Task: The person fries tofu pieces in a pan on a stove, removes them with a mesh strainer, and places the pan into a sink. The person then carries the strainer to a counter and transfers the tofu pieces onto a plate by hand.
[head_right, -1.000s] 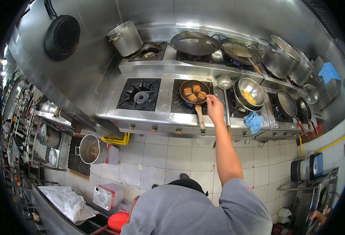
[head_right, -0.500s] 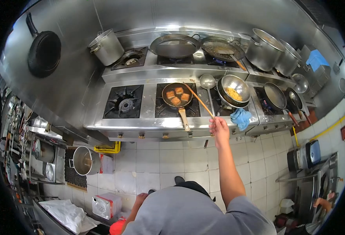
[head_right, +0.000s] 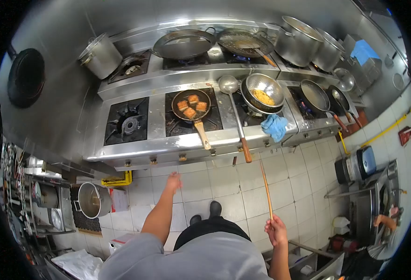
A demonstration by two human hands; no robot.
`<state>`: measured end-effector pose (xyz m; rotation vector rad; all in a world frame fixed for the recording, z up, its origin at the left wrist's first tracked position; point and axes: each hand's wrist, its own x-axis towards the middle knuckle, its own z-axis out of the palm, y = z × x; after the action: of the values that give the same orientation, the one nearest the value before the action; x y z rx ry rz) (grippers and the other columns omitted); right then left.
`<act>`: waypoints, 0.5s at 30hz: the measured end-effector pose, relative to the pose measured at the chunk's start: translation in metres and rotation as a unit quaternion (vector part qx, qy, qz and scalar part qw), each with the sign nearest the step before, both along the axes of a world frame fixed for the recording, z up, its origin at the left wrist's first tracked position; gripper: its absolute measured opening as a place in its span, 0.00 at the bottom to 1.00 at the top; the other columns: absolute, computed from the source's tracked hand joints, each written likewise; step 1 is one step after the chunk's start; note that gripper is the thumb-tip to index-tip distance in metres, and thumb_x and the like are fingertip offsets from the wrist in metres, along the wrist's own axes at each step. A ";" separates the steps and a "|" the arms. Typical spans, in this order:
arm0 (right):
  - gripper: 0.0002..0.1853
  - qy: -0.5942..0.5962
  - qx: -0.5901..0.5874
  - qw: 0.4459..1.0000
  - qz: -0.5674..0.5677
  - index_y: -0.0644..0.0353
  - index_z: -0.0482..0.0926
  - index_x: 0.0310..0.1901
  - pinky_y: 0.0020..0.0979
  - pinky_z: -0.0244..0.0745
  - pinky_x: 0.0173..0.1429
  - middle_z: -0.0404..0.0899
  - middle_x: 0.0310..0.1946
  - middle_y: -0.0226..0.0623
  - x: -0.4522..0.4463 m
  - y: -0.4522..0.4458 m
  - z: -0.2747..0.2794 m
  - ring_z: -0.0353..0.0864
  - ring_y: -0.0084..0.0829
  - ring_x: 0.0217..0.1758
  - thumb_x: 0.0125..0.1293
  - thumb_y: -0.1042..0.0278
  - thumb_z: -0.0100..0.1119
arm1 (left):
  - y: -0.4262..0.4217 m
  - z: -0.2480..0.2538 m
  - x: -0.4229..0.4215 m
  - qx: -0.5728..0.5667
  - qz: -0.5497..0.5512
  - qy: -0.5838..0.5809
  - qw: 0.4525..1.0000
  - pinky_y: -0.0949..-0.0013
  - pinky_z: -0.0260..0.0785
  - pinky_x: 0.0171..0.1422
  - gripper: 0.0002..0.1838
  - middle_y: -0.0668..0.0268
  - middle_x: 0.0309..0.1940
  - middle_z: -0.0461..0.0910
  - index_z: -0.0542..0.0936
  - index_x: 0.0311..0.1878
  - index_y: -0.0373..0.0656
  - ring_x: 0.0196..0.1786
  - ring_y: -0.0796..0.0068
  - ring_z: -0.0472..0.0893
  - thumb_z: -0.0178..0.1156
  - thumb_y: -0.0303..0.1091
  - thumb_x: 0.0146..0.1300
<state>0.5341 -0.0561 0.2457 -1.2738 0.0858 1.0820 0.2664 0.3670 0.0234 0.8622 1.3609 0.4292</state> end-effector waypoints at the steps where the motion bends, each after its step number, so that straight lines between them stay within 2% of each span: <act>1: 0.19 0.000 -0.030 0.999 -0.024 0.63 0.64 0.58 0.25 0.72 0.28 0.73 0.27 0.30 -0.005 -0.024 -0.008 0.74 0.24 0.24 0.66 0.71 0.46 | 0.012 -0.001 0.013 0.021 0.036 -0.011 0.999 0.66 0.72 0.27 0.30 0.60 0.42 0.74 0.59 0.63 0.44 0.28 0.69 0.75 0.56 0.36 0.59; 2: 0.18 0.004 -0.058 0.997 -0.054 0.63 0.65 0.56 0.25 0.72 0.27 0.73 0.26 0.30 -0.011 -0.052 -0.019 0.74 0.24 0.23 0.65 0.73 0.45 | 0.022 -0.002 0.024 0.018 0.025 -0.013 0.999 0.66 0.72 0.27 0.30 0.60 0.42 0.74 0.59 0.63 0.44 0.28 0.69 0.75 0.56 0.36 0.59; 4: 0.15 0.007 -0.129 0.985 -0.116 0.61 0.67 0.53 0.26 0.71 0.24 0.73 0.24 0.30 -0.024 -0.121 -0.054 0.73 0.25 0.21 0.63 0.75 0.44 | 0.041 -0.002 0.045 -0.012 0.083 -0.031 0.996 0.63 0.74 0.32 0.33 0.58 0.53 0.69 0.56 0.64 0.47 0.40 0.61 0.75 0.57 0.39 0.58; 5: 0.15 0.005 -0.171 0.975 -0.143 0.60 0.68 0.51 0.26 0.71 0.22 0.73 0.23 0.30 -0.034 -0.154 -0.073 0.73 0.25 0.20 0.62 0.76 0.44 | 0.047 0.005 0.055 -0.015 0.073 -0.033 0.997 0.63 0.74 0.32 0.33 0.58 0.53 0.69 0.56 0.64 0.47 0.40 0.61 0.75 0.57 0.39 0.58; 7: 0.13 -0.011 -0.284 0.941 -0.183 0.59 0.69 0.48 0.27 0.70 0.21 0.72 0.21 0.30 -0.068 -0.197 -0.072 0.73 0.27 0.20 0.60 0.75 0.45 | 0.052 0.021 0.067 -0.021 0.107 -0.033 0.994 0.61 0.74 0.36 0.32 0.59 0.56 0.67 0.57 0.63 0.47 0.44 0.57 0.73 0.58 0.41 0.58; 9: 0.16 0.020 -0.391 0.906 -0.159 0.60 0.71 0.47 0.28 0.70 0.20 0.71 0.19 0.32 -0.095 -0.241 -0.082 0.74 0.28 0.21 0.56 0.77 0.48 | 0.055 0.018 0.073 -0.016 0.102 -0.032 0.994 0.58 0.73 0.36 0.31 0.59 0.52 0.70 0.59 0.62 0.45 0.42 0.59 0.73 0.58 0.40 0.58; 10: 0.17 0.040 -0.418 0.897 -0.138 0.61 0.70 0.50 0.29 0.69 0.21 0.71 0.21 0.35 -0.111 -0.273 -0.094 0.73 0.28 0.20 0.56 0.78 0.48 | 0.056 0.015 0.073 -0.007 0.102 -0.032 0.994 0.55 0.72 0.37 0.30 0.60 0.48 0.73 0.60 0.61 0.44 0.40 0.62 0.73 0.59 0.40 0.57; 12: 0.19 0.064 -0.442 0.887 -0.118 0.62 0.69 0.52 0.29 0.69 0.22 0.72 0.22 0.38 -0.136 -0.298 -0.104 0.72 0.28 0.19 0.56 0.79 0.47 | 0.063 0.001 0.075 -0.021 0.096 -0.026 0.995 0.54 0.72 0.37 0.29 0.61 0.49 0.73 0.61 0.60 0.44 0.40 0.61 0.73 0.59 0.40 0.57; 14: 0.15 0.071 -0.476 0.867 -0.125 0.67 0.76 0.40 0.30 0.68 0.22 0.73 0.20 0.37 -0.156 -0.305 -0.103 0.73 0.30 0.20 0.47 0.80 0.50 | 0.065 -0.008 0.073 -0.035 0.093 -0.020 0.995 0.54 0.72 0.37 0.28 0.62 0.50 0.73 0.62 0.59 0.44 0.40 0.61 0.73 0.59 0.40 0.58; 15: 0.15 0.073 -0.476 0.867 -0.126 0.67 0.76 0.40 0.30 0.68 0.22 0.73 0.20 0.37 -0.158 -0.306 -0.105 0.73 0.30 0.20 0.47 0.80 0.50 | 0.065 -0.009 0.073 -0.035 0.092 -0.027 0.995 0.53 0.72 0.38 0.28 0.63 0.50 0.73 0.63 0.59 0.44 0.41 0.60 0.73 0.59 0.41 0.58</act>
<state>0.3763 -0.3618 0.1405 -1.9751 0.9788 0.9116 0.3391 0.4317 0.0147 0.6666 1.4032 0.5400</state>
